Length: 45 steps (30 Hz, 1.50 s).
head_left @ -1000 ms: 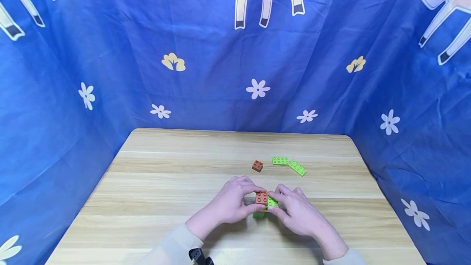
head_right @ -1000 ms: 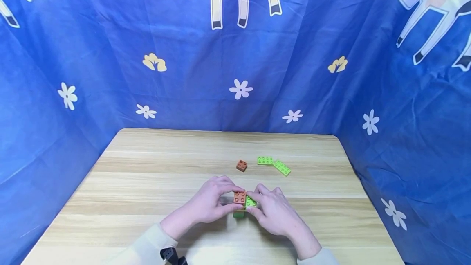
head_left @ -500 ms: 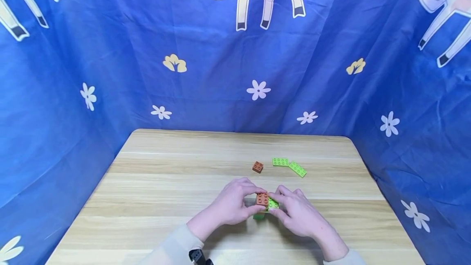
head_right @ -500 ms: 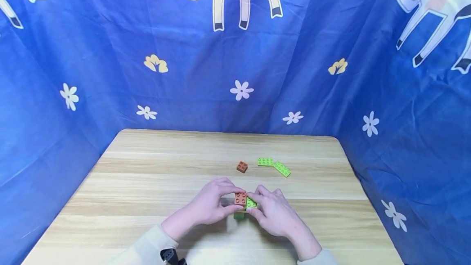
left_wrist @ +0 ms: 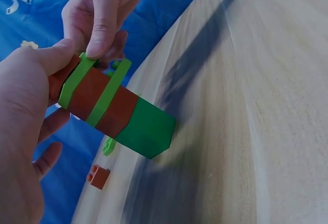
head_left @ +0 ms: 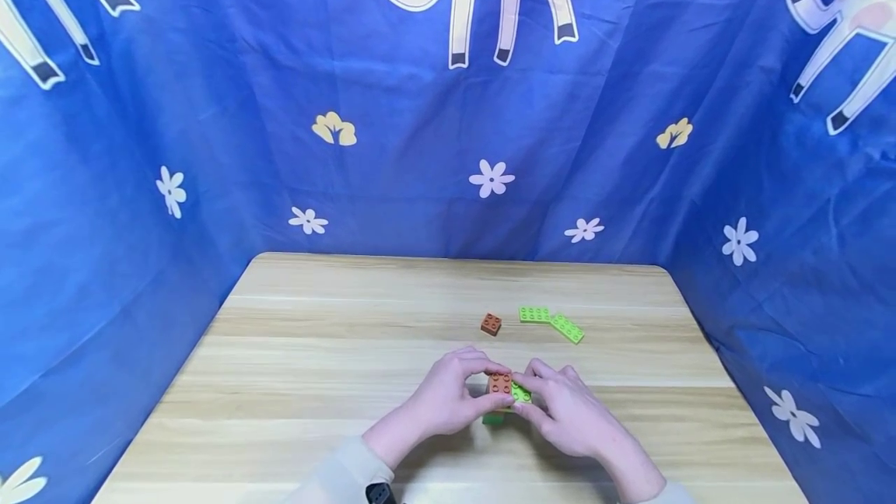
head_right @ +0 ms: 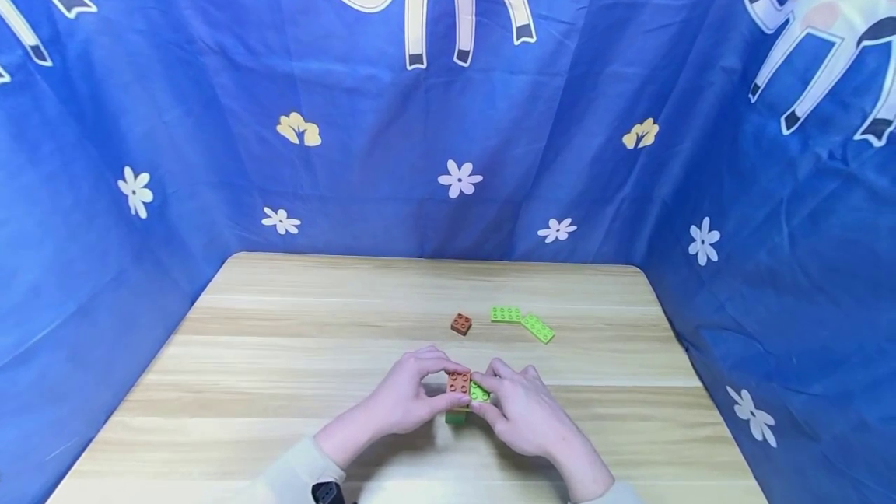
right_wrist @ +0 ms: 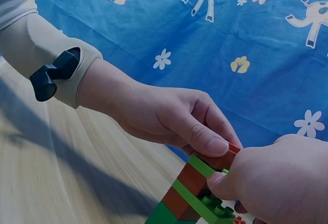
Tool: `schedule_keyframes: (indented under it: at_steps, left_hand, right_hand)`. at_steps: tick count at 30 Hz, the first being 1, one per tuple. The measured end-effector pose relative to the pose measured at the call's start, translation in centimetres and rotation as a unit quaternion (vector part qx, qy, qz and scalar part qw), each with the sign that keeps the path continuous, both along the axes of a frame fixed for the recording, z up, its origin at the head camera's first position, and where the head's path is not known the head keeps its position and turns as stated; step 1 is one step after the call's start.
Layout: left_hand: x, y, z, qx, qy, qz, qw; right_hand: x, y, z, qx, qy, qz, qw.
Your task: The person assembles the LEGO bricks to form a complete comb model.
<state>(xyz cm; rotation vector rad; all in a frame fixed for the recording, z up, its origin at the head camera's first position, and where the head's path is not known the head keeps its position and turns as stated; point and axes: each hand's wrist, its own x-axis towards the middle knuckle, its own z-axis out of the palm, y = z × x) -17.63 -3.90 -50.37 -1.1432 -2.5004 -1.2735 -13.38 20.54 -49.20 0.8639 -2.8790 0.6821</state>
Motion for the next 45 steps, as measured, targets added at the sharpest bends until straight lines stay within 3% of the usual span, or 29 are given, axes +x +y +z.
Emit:
schedule_keyframes:
  at_steps: [7,21,33,45]
  left_hand:
    - [-0.04,0.05,-0.15,-0.007,0.029,0.004,0.9996]
    - [0.3,0.26,-0.61,0.016,-0.002,0.017,0.9997]
    - [-0.09,0.29,-0.68,-0.001,0.043,0.008,0.9991]
    - [-0.23,0.18,-0.92,-0.01,0.071,0.004,0.9974]
  right_hand:
    - [-0.02,-0.12,-0.02,-0.002,-0.009,-0.003,1.0]
    - [-0.01,-0.08,-0.18,-0.005,-0.011,-0.006,0.9999]
    - [-0.31,-0.03,-0.13,0.007,0.001,0.005,1.0]
    - [-0.6,0.53,-0.28,-0.024,0.004,0.024,0.9994]
